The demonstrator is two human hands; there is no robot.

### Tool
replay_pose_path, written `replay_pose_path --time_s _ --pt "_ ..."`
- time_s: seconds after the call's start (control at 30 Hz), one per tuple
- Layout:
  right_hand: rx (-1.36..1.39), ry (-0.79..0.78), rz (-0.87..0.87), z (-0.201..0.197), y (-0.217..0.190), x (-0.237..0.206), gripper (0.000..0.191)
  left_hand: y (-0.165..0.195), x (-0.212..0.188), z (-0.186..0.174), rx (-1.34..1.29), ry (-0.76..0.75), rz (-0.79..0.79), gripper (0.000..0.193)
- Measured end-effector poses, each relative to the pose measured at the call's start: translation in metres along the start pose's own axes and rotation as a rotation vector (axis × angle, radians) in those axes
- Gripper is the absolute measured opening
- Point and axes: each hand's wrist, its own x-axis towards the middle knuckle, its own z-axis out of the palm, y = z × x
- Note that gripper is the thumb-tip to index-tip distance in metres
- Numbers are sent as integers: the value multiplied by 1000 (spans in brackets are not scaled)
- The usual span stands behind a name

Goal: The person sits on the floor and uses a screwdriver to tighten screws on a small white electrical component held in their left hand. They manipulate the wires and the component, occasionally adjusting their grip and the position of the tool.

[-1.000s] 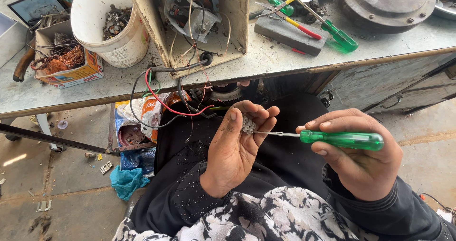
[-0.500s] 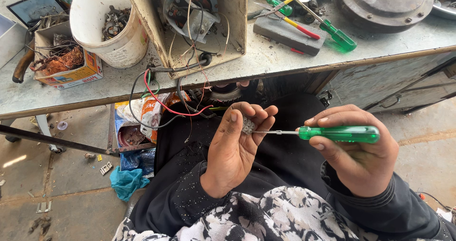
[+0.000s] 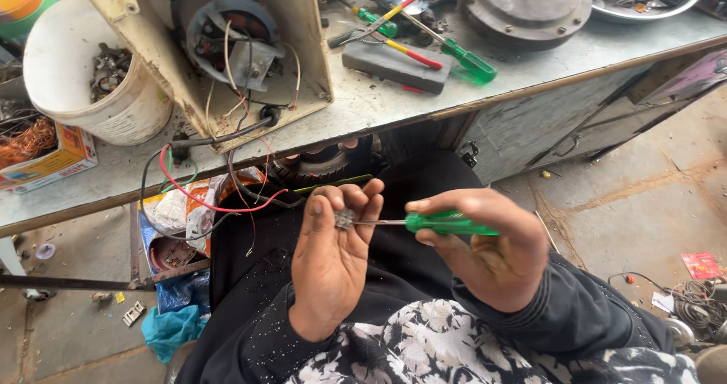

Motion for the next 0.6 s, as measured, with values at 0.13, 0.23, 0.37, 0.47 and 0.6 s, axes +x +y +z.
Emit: replay_pose_path --time_s 0.13,0.23,0.37,0.47,0.6 --pt "57 -73 23 -2 2 -3 57 0 1 -4 -37 44 0 23" --pt "-34 -46 27 -8 0 -5 53 -1 0 -3 -31 37 -11 24" --pt "-157 37 89 -14 -2 -6 54 -3 0 -2 -9 27 -26 25" --pt "15 85 206 -13 -8 -4 44 -4 0 -1 -14 10 -37 26" --pt "236 87 182 -10 -9 5 34 -3 0 -1 -11 14 -31 25"
